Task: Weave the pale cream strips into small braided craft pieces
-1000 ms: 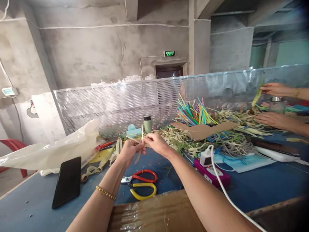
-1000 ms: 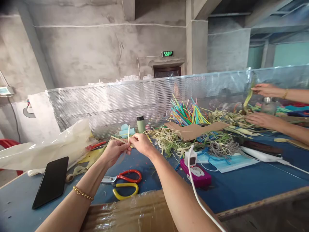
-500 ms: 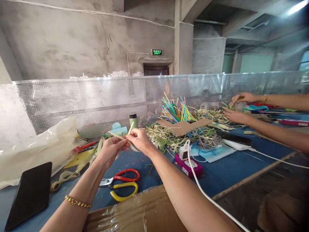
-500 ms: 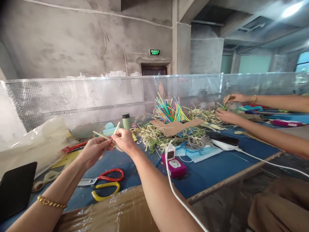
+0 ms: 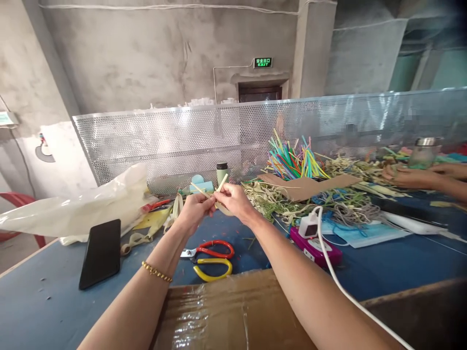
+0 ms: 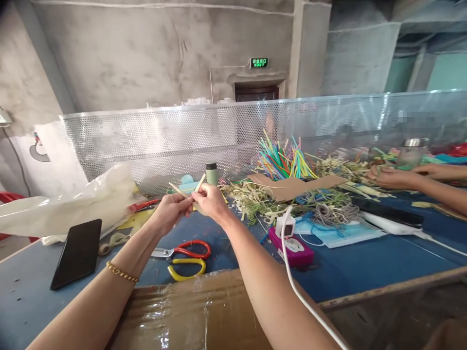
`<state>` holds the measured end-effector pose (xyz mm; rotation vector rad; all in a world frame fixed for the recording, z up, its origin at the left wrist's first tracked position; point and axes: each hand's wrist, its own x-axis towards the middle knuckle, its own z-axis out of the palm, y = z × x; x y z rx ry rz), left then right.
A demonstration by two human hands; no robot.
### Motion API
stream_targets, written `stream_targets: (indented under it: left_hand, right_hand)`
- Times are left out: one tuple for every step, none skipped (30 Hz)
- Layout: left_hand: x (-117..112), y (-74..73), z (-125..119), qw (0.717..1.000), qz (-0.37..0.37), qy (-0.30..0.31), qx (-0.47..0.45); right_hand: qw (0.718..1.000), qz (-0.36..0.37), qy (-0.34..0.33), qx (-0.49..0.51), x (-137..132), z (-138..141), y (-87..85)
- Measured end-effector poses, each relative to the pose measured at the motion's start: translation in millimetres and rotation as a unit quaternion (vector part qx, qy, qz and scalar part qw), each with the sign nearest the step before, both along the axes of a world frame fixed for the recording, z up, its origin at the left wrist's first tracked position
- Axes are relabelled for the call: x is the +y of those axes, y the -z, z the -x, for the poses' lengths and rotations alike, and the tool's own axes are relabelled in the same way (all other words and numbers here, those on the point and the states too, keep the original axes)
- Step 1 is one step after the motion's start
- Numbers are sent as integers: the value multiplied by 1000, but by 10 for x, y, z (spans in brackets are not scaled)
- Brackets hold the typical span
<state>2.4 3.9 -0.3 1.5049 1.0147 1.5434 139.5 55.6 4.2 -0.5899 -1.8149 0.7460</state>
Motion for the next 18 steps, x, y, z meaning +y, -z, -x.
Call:
stream_targets:
  left_hand:
    - [-2,1,1,1000,-3,4,3]
    - [-4,2,1,1000,-4,7,6]
    - [-6,2,1,1000,-5,10,8]
    - [-8,2,-1,1000,-6,8,12]
    - [-10,-1,-6,1000,-9,2,18]
    - [-14,-6,-11,1000,-13,-6,26]
    - [-17,-12,-18,999,-16,-15,36]
    - [-20,-18,-25,999,-19,-23,45]
    - [-22,-24,-31,998,-18,-29,53]
    - [-23,-29,-36,998,-15,-30,59]
    - [-23,-32,-40,998,-11,-29,61]
    - [-22,-33,-42,998,-8,-29,62]
    - [-21,-33,-42,998,-6,-30,61]
    - [-19,-32,-42,998,-6,-30,60]
    - [-17,-29,-41,998,-5,-30,60]
    - [-15,-27,-40,998,-4,-30,60]
    - [-13,-23,-38,998,-4,-30,61]
    - [-9,-18,-36,998,-2,-30,63]
  right_hand:
    - [1000,2,-2,-2,0,-3,5]
    - [1000,7,-1,-5,-1,-7,10]
    - [1000,13,-1,-7,-2,-9,13]
    - [1000,19,0,-6,-3,-11,15]
    - [1000,24,2,-2,-4,-13,15]
    - [1000,26,5,1,-6,-13,14]
    - [1000,24,10,4,-7,-12,11]
    - [1000,21,18,4,-8,-11,9]
    - [999,16,28,0,-8,-9,6]
    - [999,11,40,-5,-9,-6,5]
    - [999,6,49,-13,-10,-4,4]
    - [998,3,57,-21,-11,-1,3]
    - [998,-1,64,-27,-12,1,4]
    - [997,-4,69,-31,-12,3,5]
    - [997,-7,73,-32,-13,6,7]
    - [996,-9,77,-32,-12,8,10]
    - [996,-10,81,-31,-9,10,14]
    - [996,-11,84,-29,-6,11,19]
